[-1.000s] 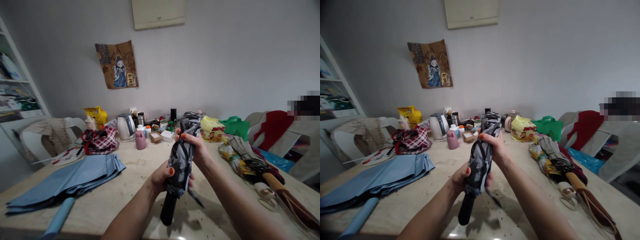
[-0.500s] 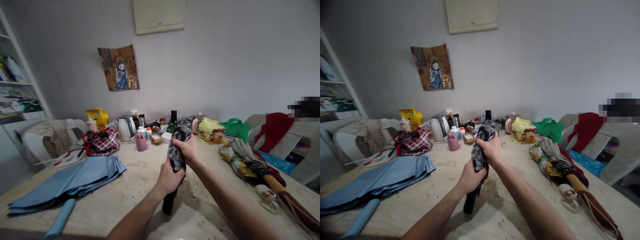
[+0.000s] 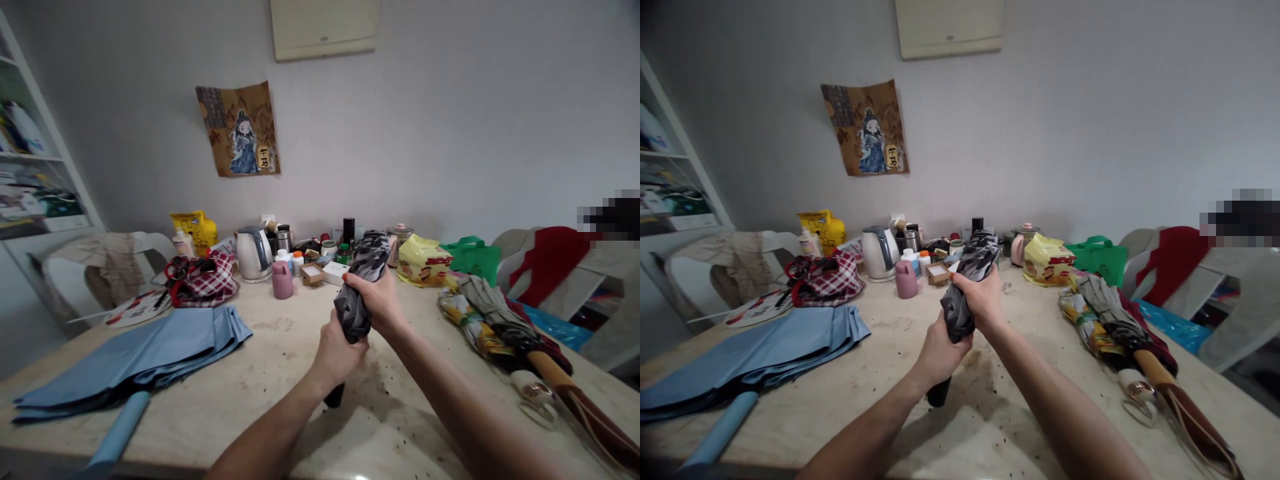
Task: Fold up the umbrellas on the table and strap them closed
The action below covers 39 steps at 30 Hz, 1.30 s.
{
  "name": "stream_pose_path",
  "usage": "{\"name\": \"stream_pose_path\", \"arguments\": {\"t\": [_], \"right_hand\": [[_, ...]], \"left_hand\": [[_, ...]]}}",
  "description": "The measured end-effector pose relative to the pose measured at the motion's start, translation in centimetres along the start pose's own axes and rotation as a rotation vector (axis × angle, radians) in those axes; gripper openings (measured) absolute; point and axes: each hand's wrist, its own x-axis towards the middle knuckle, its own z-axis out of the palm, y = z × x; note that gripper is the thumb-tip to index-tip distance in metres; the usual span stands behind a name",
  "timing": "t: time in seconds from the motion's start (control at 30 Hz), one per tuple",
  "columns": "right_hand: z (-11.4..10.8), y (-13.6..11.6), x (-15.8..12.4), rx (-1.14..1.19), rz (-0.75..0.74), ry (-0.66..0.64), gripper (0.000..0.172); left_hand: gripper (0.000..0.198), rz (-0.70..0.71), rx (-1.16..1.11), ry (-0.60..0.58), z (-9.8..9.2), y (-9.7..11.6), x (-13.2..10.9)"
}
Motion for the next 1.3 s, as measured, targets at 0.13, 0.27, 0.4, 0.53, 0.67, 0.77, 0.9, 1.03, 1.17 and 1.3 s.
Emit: {"name": "stream_pose_path", "arguments": {"t": [0.13,0.27,0.4,0.53,0.67,0.77,0.9,1.03,1.17,1.3], "right_hand": [[-0.2,-0.3,0.3,0.014,0.055,-0.064,0.053],[-1.2,-1.7,0.5,0.083,0.094,-0.204,0.044],[-1.0,-1.8,-0.4,0.036,0.072,-0.296,0.042],[0.0,-1.0,-1.8,-0.205,-0.082,-0.308,0.044],[0.1,-1.6,-2.8,-0.145,0.017,-0.380,0.041],[-0.4,-2.5,-3.2,0.096,0.196,-0.511,0.037],[-0.7,-2.8,-3.1,0.223,0.226,-0.608,0.038],[0.0,-1.9,-2.2,0.092,0.139,-0.325,0.037],[0.4,-1.0,-1.7,0.085,0.069,-0.099,0.039],[-0.4,-1.7,-2.2,0.155,0.082,-0.312,0.033]], "left_hand": [[0.058,0.140,0.250,0.128,-0.2,-0.1,0.0],[0.076,0.150,-0.171,-0.358,-2.3,-0.2,0.7],[0.095,0.353,-0.536,-0.244,-3.6,-0.2,1.4],[0.099,0.262,-0.512,-0.223,-2.7,0.2,0.8],[0.061,-0.012,-0.505,-0.394,-1.8,-0.1,0.1],[0.051,-0.088,-0.681,-0.692,-1.7,-0.6,-0.2],[0.038,-0.062,-0.605,-0.749,-2.0,0.0,-0.6],[0.026,0.035,-0.209,-0.228,-1.8,1.0,-0.6],[0.041,0.145,0.145,0.116,-1.4,1.2,-0.4],[0.031,0.077,-0.140,-0.239,-1.8,1.2,-0.5]]}}
